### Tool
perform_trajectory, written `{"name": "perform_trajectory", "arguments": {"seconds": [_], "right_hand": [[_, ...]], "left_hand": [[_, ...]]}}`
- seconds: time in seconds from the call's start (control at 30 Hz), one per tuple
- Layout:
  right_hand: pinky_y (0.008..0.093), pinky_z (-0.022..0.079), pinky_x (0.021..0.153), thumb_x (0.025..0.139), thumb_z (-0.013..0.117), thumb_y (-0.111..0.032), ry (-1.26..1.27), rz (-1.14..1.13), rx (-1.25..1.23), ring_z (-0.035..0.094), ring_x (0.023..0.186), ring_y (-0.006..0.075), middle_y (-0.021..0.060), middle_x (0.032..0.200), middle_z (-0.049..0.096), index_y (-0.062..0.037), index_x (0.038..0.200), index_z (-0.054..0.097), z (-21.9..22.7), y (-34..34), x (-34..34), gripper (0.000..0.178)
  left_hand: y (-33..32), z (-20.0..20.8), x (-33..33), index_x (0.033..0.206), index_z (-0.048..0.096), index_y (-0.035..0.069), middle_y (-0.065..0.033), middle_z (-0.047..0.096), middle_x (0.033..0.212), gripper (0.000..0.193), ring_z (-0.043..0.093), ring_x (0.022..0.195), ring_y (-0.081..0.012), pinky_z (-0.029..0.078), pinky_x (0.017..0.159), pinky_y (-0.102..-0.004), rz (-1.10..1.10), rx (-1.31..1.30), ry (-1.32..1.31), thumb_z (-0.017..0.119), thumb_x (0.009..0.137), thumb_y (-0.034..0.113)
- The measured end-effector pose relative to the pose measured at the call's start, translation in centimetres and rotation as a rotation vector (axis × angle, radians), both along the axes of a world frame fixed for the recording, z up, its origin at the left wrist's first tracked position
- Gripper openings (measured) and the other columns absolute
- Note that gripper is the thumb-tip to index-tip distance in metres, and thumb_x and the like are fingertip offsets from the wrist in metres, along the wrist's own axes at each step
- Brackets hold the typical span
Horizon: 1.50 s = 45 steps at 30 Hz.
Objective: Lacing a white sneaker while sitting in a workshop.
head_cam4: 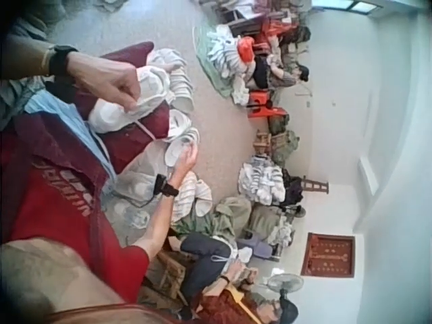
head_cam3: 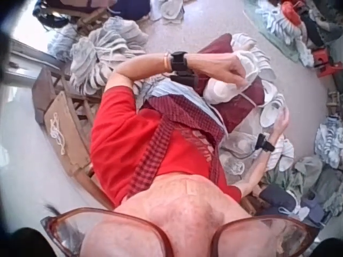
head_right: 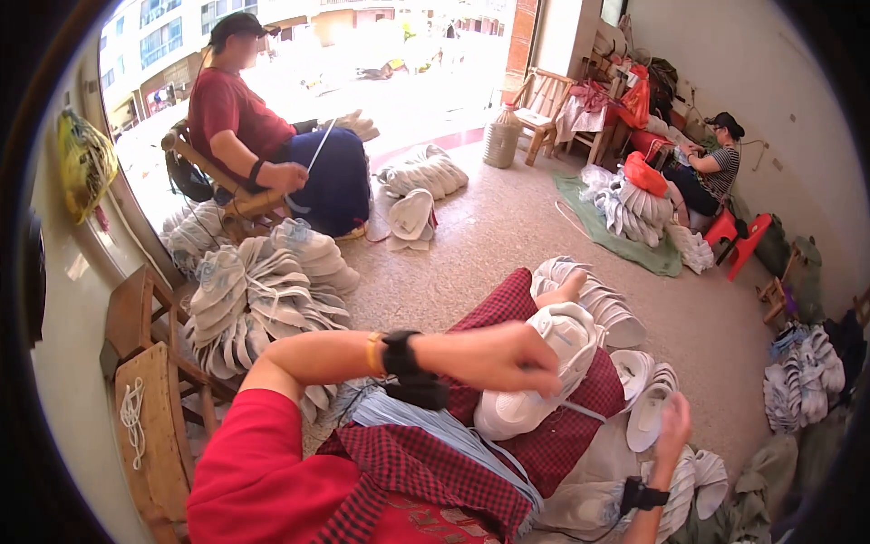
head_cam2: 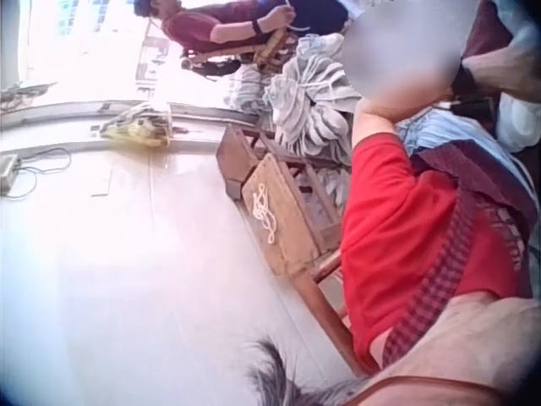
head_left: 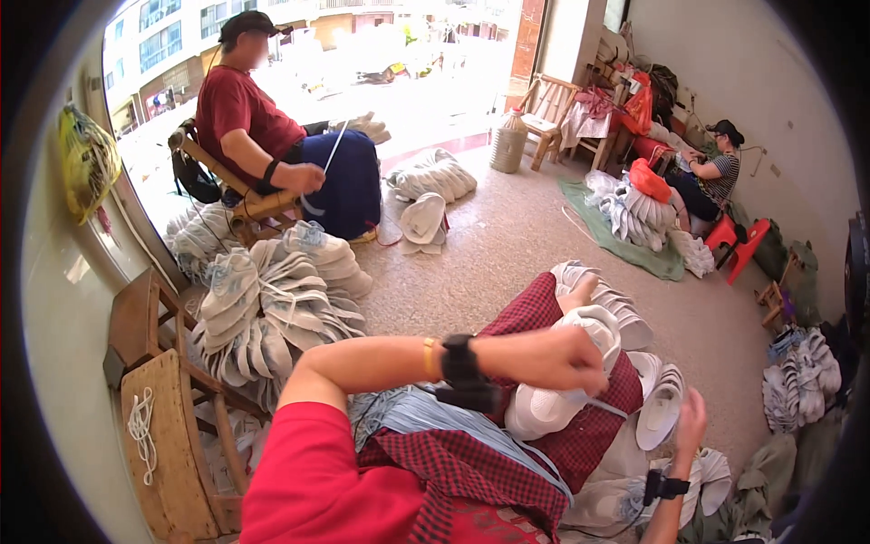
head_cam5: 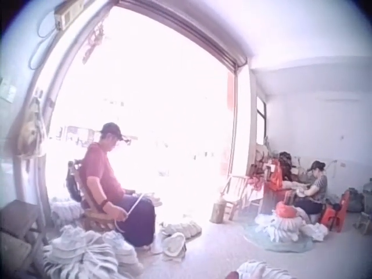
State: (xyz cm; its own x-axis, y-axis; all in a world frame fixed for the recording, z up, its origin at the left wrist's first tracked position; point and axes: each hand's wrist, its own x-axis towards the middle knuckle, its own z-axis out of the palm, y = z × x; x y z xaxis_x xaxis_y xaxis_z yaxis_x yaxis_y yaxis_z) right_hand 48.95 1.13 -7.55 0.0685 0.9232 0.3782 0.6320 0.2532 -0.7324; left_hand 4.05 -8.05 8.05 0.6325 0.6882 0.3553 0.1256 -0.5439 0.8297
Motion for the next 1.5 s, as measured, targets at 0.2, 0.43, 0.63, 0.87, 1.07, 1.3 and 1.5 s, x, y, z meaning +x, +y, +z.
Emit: {"name": "perform_trajectory", "arguments": {"seconds": [0.2,0.43,0.63,0.87,1.07,1.3,1.5], "right_hand": [[0.0297,0.051,0.083,0.108,0.04,-0.043,0.833,0.703,-0.326,0.063,0.099,0.0166,0.0078,0.119,0.059,-0.0025,0.136,0.05,10.9,-10.8,-20.4,0.05],[0.0209,0.02,0.042,0.101,0.059,-0.016,0.488,0.442,-0.412,0.032,0.048,-0.0001,-0.0086,0.06,0.041,-0.0065,0.082,0.058,10.8,-13.9,-17.8,0.022],[0.0343,0.047,0.071,0.093,0.054,-0.008,-0.163,0.393,-0.294,0.055,0.074,0.0202,0.0087,0.078,0.055,-0.001,0.089,0.059,9.8,-15.2,-16.6,0.01],[0.035,0.043,0.104,0.092,0.046,-0.002,-0.004,0.5,-0.182,0.056,0.117,0.0256,0.0134,0.122,0.056,0.0014,0.129,0.055,10.1,-14.5,-18.3,0.038],[0.0208,0.024,0.046,0.102,0.054,-0.017,0.877,0.486,-0.496,0.036,0.052,0.0008,-0.0079,0.063,0.043,-0.004,0.095,0.062,11.8,-15.6,-22.8,0.017],[0.0223,0.042,0.059,0.094,0.069,-0.016,0.452,0.506,-0.348,0.055,0.069,0.0023,-0.0022,0.078,0.067,0.003,0.097,0.073,9.5,-11.9,-22.5,0.02],[0.024,0.05,0.068,0.089,0.074,-0.018,0.401,0.404,-0.217,0.063,0.075,0.005,0.0038,0.081,0.074,0.0034,0.097,0.076,5.9,-9.1,-22.1,0.022]], "left_hand": [[0.9,-0.6,4.3,0.073,0.066,-0.006,-0.0202,0.063,0.063,0.029,0.063,0.055,-0.0274,0.048,0.057,-0.0411,-0.014,0.034,-0.067,0.062,0.088,0.018],[0.0,-0.9,0.6,0.083,0.064,-0.006,-0.0202,0.059,0.067,0.028,0.056,0.059,-0.0271,0.047,0.06,-0.0398,-0.013,0.088,0.098,0.061,0.094,0.02],[-0.5,-1.2,2.2,0.075,0.061,-0.007,-0.0224,0.058,0.066,0.029,0.057,0.059,-0.0306,0.045,0.06,-0.0424,-0.025,0.088,0.068,0.061,0.091,0.017],[-2.2,-2.1,4.9,0.076,0.062,-0.008,-0.0238,0.062,0.069,0.03,0.062,0.063,-0.0338,0.046,0.059,-0.0427,-0.058,0.104,0.024,0.06,0.091,0.018],[-1.3,-1.1,3.0,0.08,0.066,-0.002,-0.0193,0.063,0.068,0.026,0.062,0.06,-0.0265,0.048,0.056,-0.0376,-0.001,0.165,-0.002,0.063,0.094,0.02],[-1.0,-1.6,0.5,0.092,0.067,-0.002,-0.0158,0.056,0.063,0.018,0.054,0.053,-0.0216,0.044,0.053,-0.0367,0.092,-0.056,0.197,0.063,0.096,0.016],[2.5,-6.7,-0.7,0.097,0.067,-0.003,-0.0026,0.062,0.077,0.018,0.056,0.071,-0.0082,0.046,0.062,-0.0273,0.347,-0.044,0.172,0.064,0.096,0.015]]}}
